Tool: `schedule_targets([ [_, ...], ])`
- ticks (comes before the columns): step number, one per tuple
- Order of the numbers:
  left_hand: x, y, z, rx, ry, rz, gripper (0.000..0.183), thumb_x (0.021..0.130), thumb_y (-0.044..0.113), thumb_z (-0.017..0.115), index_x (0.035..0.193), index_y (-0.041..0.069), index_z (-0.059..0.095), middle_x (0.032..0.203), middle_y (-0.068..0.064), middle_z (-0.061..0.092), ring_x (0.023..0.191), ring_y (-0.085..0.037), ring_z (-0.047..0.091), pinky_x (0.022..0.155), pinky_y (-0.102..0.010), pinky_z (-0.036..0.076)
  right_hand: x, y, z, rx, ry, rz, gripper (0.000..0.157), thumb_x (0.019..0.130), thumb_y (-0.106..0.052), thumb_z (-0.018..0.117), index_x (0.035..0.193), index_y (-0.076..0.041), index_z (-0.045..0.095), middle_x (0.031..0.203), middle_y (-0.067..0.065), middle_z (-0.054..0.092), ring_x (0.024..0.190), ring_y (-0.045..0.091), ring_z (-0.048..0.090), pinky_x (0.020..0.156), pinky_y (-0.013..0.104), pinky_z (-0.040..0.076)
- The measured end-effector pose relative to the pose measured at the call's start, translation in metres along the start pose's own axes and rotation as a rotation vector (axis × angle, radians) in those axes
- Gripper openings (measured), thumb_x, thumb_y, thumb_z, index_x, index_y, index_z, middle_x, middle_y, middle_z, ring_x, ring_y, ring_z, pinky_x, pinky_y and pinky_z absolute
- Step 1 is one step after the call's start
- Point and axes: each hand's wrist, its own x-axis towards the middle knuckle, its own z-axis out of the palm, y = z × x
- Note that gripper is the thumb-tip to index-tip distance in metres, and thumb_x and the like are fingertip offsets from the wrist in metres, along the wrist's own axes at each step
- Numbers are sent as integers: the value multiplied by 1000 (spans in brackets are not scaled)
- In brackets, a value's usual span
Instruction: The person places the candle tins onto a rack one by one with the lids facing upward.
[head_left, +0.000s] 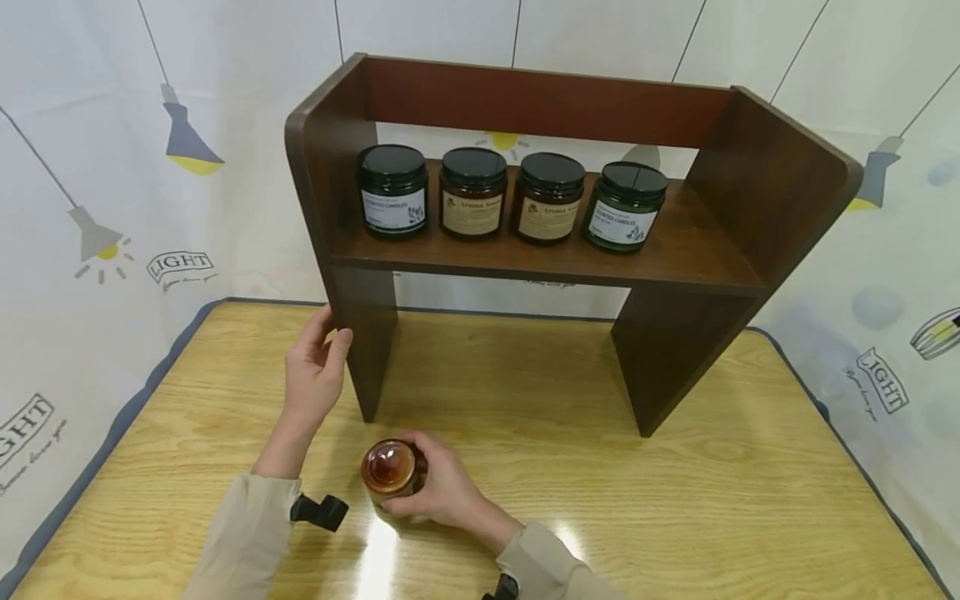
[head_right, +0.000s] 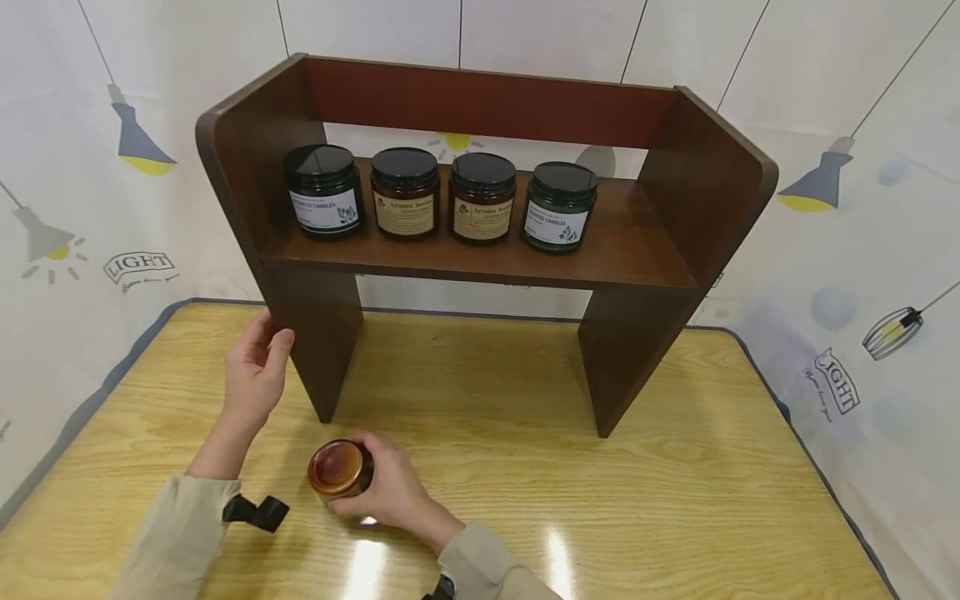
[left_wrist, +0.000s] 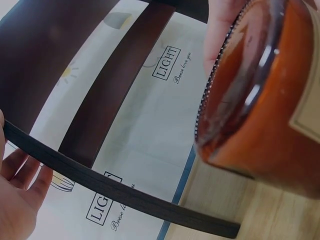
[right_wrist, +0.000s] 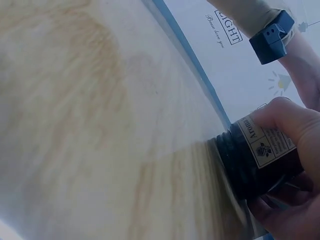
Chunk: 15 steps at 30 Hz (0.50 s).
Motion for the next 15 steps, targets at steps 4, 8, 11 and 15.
schedule_targets([
  [4,0,0,0,-7,2,-5,30,89,-13,50,119,-17,51,108,9,59,101,-6,54,81,-14,47,0,-2,-1,-6,-4,2,64,62,-9,85,118,-2,55,110,7,59,98,10,57,85,20,47],
  [8,0,1,0,-10,3,-9,30,89,-13,50,118,-18,52,108,8,60,101,-6,55,81,-14,47,-2,-4,-4,-4,7,-1,64,61,-10,85,117,-3,55,109,6,60,99,11,56,88,23,46],
  [11,0,1,0,-14,3,-9,29,89,-13,50,118,-17,52,108,4,60,100,-7,55,81,-15,47,-2,-6,-9,-13,22,-5,65,60,-11,85,118,-4,55,109,5,60,99,12,56,88,25,46],
  [15,0,1,0,-10,3,-9,30,89,-13,50,118,-17,52,109,3,60,101,-7,55,81,-15,47,-3,-11,-21,6,36,1,65,61,-10,85,118,-4,54,110,4,59,99,15,55,86,26,47],
])
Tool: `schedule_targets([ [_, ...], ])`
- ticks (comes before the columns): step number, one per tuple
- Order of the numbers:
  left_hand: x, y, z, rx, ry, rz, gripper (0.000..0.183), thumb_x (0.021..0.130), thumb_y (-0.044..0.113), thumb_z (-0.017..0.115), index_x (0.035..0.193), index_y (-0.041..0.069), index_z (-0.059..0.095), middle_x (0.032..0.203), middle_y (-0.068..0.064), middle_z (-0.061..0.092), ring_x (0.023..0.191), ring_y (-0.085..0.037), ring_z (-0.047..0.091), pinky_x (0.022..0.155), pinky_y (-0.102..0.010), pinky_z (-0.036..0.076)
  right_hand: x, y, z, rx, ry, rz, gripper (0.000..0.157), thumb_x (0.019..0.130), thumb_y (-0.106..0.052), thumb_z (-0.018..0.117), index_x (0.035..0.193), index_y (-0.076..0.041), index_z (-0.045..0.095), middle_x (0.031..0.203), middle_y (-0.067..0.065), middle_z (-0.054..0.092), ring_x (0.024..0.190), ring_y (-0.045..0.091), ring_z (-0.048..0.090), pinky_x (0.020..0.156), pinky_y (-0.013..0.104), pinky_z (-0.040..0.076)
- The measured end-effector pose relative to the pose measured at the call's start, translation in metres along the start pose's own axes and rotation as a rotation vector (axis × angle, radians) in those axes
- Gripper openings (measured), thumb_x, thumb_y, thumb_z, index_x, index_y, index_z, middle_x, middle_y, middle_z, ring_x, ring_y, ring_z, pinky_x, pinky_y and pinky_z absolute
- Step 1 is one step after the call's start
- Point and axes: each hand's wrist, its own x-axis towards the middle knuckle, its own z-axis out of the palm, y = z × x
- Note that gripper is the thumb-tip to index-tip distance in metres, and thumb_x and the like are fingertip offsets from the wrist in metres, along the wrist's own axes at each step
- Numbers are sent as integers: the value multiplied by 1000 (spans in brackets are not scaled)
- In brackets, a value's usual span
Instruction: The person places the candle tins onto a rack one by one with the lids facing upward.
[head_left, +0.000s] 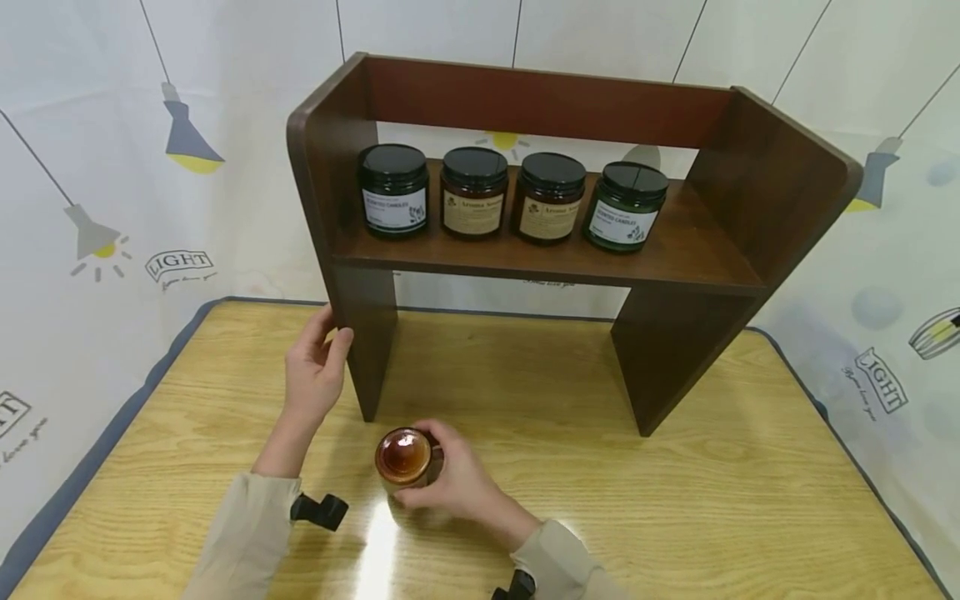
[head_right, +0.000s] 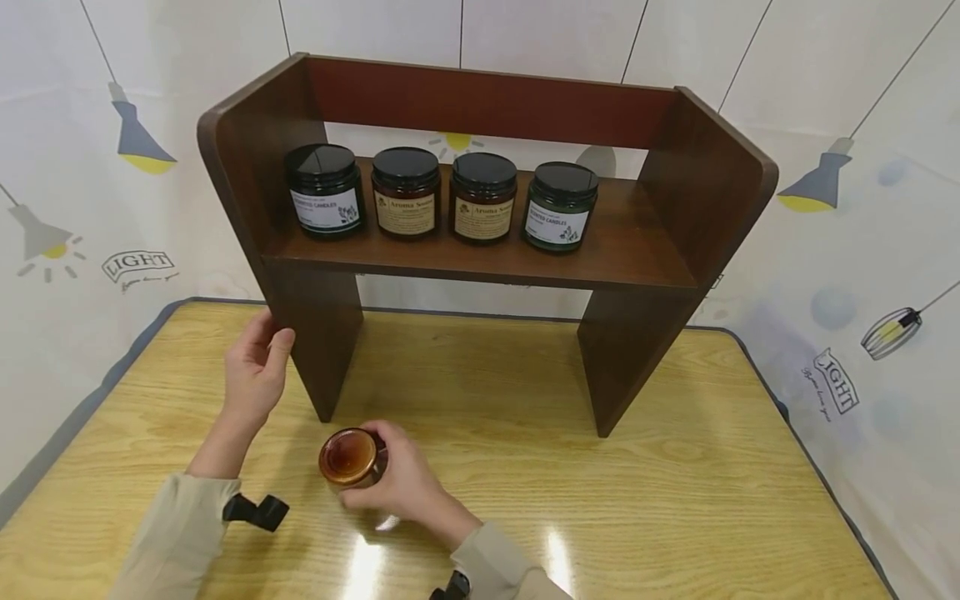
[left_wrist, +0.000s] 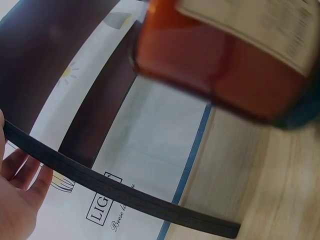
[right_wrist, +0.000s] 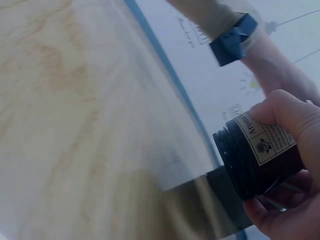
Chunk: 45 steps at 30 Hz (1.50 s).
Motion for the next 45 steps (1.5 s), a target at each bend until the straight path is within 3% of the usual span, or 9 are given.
schedule_targets([
  [3,0,0,0,8,-1,-9,30,88,-15,50,118,-18,51,108,11,59,101,-4,54,81,-14,46,0,-4,-10,27,12,-4,65,62,-9,84,119,-4,54,111,4,59,99,17,55,84,27,49],
  [10,2,24,5,27,-4,-32,29,88,-18,47,117,-23,47,106,16,56,100,0,53,82,-12,45,-2,-12,-25,37,28,-17,66,63,-9,84,120,-2,52,111,7,59,100,19,55,84,28,49],
  [17,1,1,1,15,1,-41,32,88,-17,49,120,-19,50,108,15,57,102,-3,53,82,-13,46,-4,-19,-32,12,45,-38,66,61,-8,84,119,-1,53,109,8,59,98,19,56,82,28,50],
  [27,1,-1,0,18,-14,2,31,90,-11,50,121,-14,53,110,10,59,103,-6,55,82,-15,47,-11,-26,-48,-11,113,-53,65,60,-10,84,118,-4,54,106,6,60,97,18,56,80,30,51],
  [39,0,-2,-1,5,-12,-1,31,91,-10,49,121,-15,52,111,12,59,103,-7,55,82,-15,47,-21,-38,-80,-39,231,-76,66,57,-5,84,117,-5,56,103,4,62,93,14,56,74,27,51],
  [45,0,-3,-1,3,-13,0,30,91,-10,50,121,-15,52,111,9,59,103,-7,55,82,-15,47,-26,-43,-94,-26,241,-69,66,58,-2,83,117,-4,55,106,6,62,92,15,57,75,26,51],
])
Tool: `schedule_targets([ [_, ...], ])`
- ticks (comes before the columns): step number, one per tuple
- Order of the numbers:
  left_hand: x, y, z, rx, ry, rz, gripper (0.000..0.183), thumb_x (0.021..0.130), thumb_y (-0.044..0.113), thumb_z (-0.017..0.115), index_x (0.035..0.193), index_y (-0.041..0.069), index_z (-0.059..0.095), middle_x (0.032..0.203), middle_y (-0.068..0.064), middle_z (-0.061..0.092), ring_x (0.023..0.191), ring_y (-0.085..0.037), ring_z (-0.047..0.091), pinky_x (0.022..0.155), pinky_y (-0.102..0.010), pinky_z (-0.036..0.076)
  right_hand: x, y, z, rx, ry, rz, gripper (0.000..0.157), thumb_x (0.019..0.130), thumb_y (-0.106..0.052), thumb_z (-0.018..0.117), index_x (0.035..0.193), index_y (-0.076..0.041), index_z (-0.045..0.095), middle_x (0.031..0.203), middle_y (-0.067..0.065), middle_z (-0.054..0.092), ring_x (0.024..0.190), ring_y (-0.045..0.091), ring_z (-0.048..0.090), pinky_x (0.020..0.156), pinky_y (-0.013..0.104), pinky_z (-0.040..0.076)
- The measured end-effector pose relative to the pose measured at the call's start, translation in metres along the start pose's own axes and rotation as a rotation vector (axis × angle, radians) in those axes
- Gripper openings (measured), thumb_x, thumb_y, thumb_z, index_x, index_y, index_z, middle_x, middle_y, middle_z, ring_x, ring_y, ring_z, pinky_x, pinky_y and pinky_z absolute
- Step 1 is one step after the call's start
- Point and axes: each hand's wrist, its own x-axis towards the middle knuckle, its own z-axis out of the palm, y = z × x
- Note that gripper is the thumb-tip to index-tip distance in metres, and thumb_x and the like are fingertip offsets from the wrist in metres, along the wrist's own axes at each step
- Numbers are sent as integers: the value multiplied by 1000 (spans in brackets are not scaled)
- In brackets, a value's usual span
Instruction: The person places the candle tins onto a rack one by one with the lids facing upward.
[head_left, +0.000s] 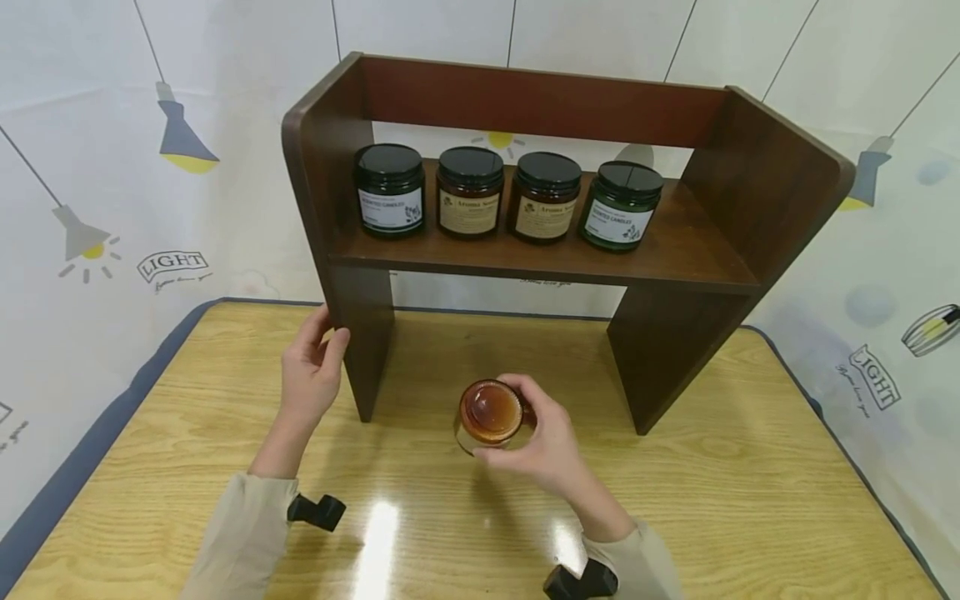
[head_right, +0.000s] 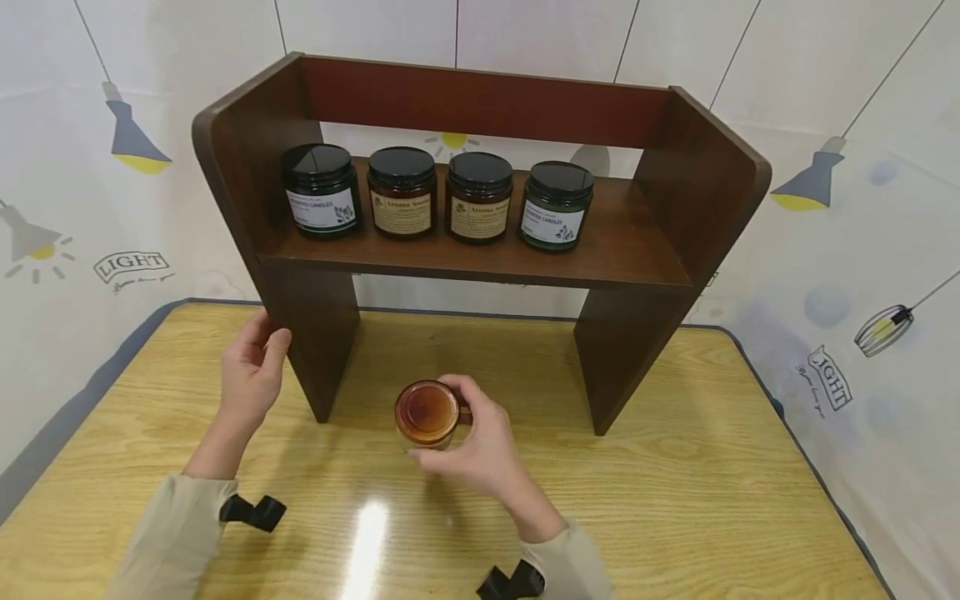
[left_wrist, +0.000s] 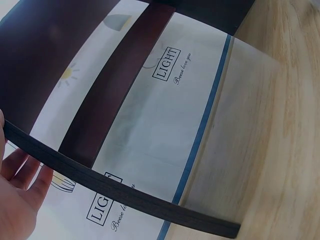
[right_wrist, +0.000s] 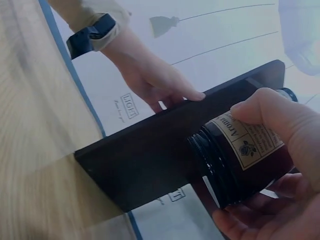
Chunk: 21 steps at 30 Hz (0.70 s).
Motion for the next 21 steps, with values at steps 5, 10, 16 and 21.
schedule_targets([
  [5,0,0,0,2,-2,-2,30,91,-9,50,121,-15,52,111,9,60,103,-7,55,82,-15,47,-1,-5,-12,17,5,-3,65,59,0,83,118,-4,53,108,7,60,93,16,58,77,27,52],
  [10,0,1,0,4,-2,-7,30,91,-9,50,121,-15,52,110,10,60,103,-6,55,83,-15,46,-2,-11,-23,18,30,-4,65,59,2,82,118,-2,52,108,9,60,94,14,58,78,26,52],
  [16,0,1,0,9,1,-2,30,91,-9,50,121,-15,52,111,8,60,103,-6,55,82,-15,46,-4,-14,-36,13,64,-14,65,59,5,81,117,-1,52,108,8,60,94,13,58,77,22,51],
  [21,0,1,0,15,1,-3,30,91,-9,50,121,-15,52,111,8,60,103,-6,55,83,-15,46,-7,-16,-45,11,102,-32,65,60,8,80,117,2,52,109,8,58,96,11,57,78,19,50],
])
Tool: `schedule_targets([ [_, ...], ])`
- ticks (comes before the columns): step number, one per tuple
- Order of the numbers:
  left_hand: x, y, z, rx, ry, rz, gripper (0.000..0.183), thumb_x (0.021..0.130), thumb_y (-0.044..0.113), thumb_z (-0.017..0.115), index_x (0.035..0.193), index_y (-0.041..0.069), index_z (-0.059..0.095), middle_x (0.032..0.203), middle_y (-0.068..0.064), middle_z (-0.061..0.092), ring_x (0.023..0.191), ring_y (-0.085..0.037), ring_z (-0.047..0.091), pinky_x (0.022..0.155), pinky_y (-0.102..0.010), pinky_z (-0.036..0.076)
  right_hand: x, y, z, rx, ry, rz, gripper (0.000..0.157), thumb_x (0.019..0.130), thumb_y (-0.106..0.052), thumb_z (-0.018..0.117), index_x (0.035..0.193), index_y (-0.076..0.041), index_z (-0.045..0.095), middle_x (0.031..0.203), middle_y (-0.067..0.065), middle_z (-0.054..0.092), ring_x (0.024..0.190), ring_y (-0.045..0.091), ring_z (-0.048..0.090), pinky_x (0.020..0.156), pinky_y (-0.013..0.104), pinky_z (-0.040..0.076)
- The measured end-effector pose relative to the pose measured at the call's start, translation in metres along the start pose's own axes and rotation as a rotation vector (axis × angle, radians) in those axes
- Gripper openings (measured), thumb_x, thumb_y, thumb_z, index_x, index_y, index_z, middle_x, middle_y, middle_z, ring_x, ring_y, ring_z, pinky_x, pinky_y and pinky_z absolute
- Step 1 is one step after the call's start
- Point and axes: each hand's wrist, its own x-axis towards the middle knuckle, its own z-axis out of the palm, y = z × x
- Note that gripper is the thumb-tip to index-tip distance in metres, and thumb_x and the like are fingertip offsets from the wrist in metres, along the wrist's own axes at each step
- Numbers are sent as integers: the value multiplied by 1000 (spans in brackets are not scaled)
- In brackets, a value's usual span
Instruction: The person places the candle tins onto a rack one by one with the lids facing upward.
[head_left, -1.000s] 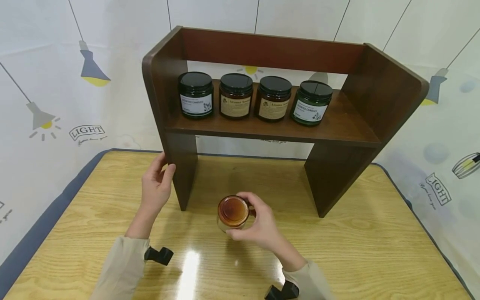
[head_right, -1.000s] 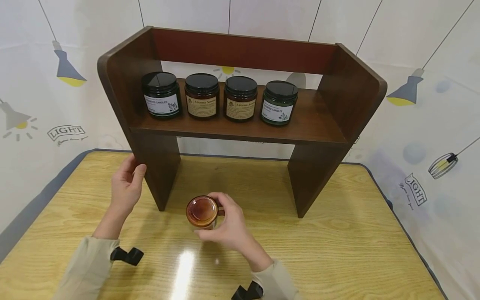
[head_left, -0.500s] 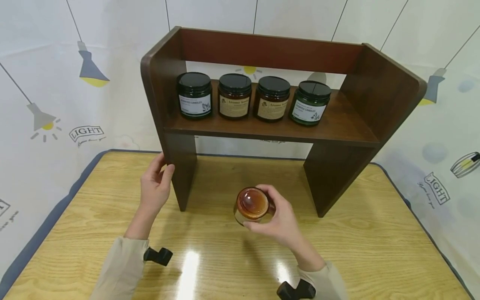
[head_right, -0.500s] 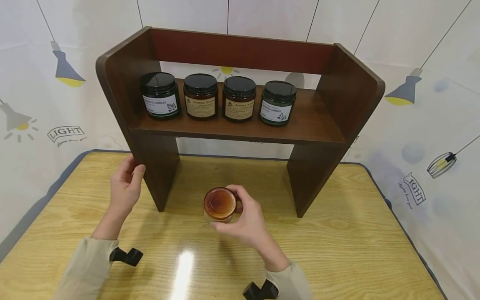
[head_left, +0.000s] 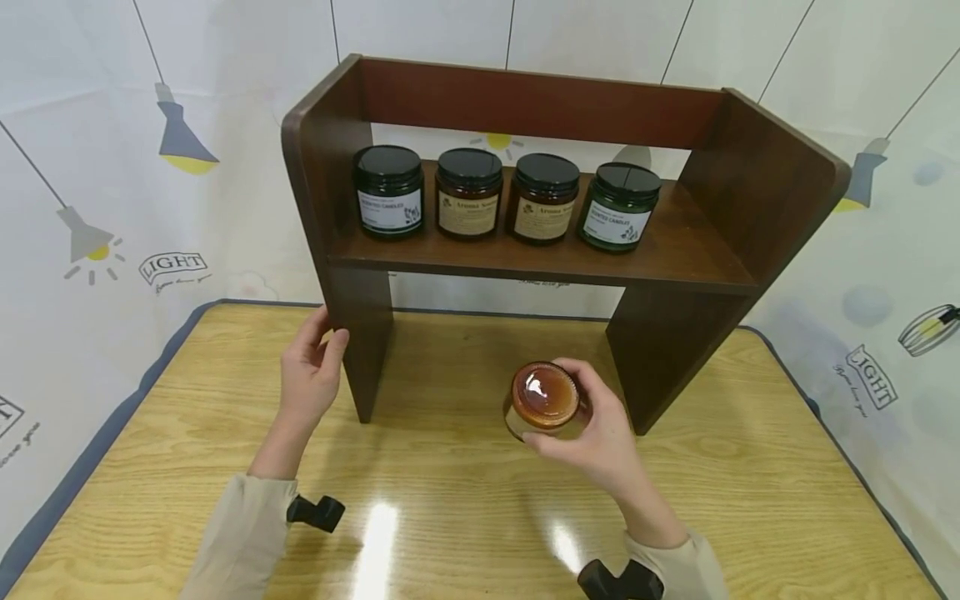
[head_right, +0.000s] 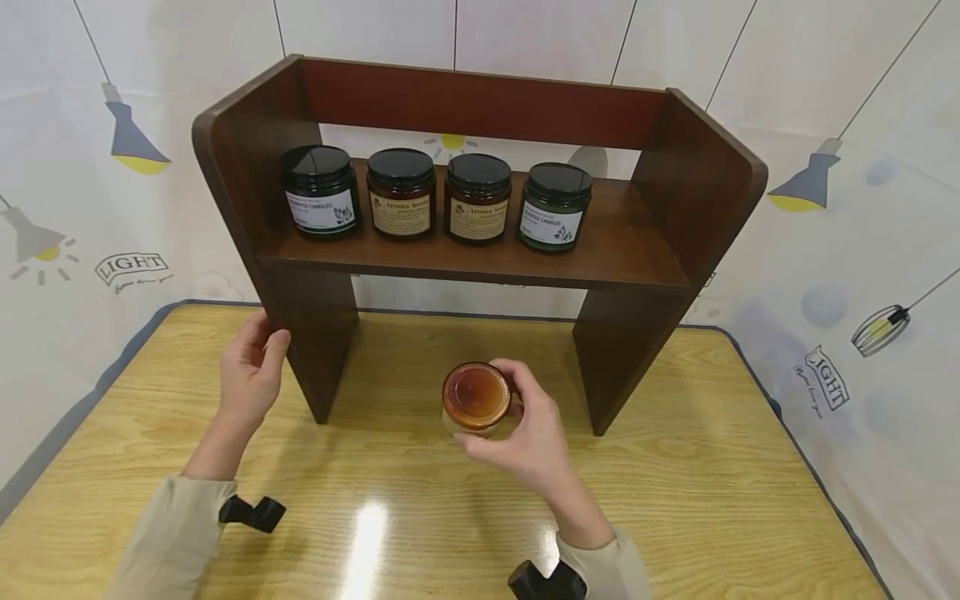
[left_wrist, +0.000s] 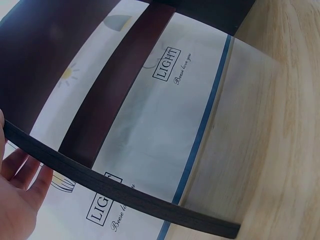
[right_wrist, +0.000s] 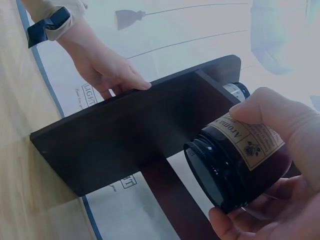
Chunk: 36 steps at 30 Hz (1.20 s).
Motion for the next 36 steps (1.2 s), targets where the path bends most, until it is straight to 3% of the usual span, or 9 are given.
schedule_targets([
  [7,0,0,-1,6,1,-10,31,91,-9,50,121,-14,52,113,-8,61,103,-7,55,83,-15,46,-1,-6,-11,58,79,-13,65,58,17,76,117,6,50,109,4,57,97,11,57,79,18,49],
  [12,0,0,0,0,-3,-6,30,91,-9,50,121,-15,52,112,-5,61,103,-8,55,83,-15,46,-1,-9,-20,75,123,-49,66,58,20,73,118,10,49,109,3,58,96,11,58,79,17,50],
  [16,0,1,0,1,-1,-9,30,91,-10,50,121,-15,52,111,-3,60,103,-7,54,83,-15,47,-1,-13,-26,77,163,-24,66,57,21,72,118,10,48,108,1,59,94,10,59,77,16,50],
  [24,0,3,0,0,0,-13,30,90,-12,49,120,-16,51,109,14,58,102,-5,54,82,-14,46,-2,-19,-36,155,200,-20,70,57,25,69,118,-6,53,109,2,59,94,9,60,79,16,50],
  [36,0,2,0,2,2,-8,30,90,-11,50,120,-15,52,109,6,59,102,-5,54,82,-14,47,-5,-25,-56,192,222,-79,71,59,30,63,120,-5,54,110,5,59,94,10,61,77,16,50],
])
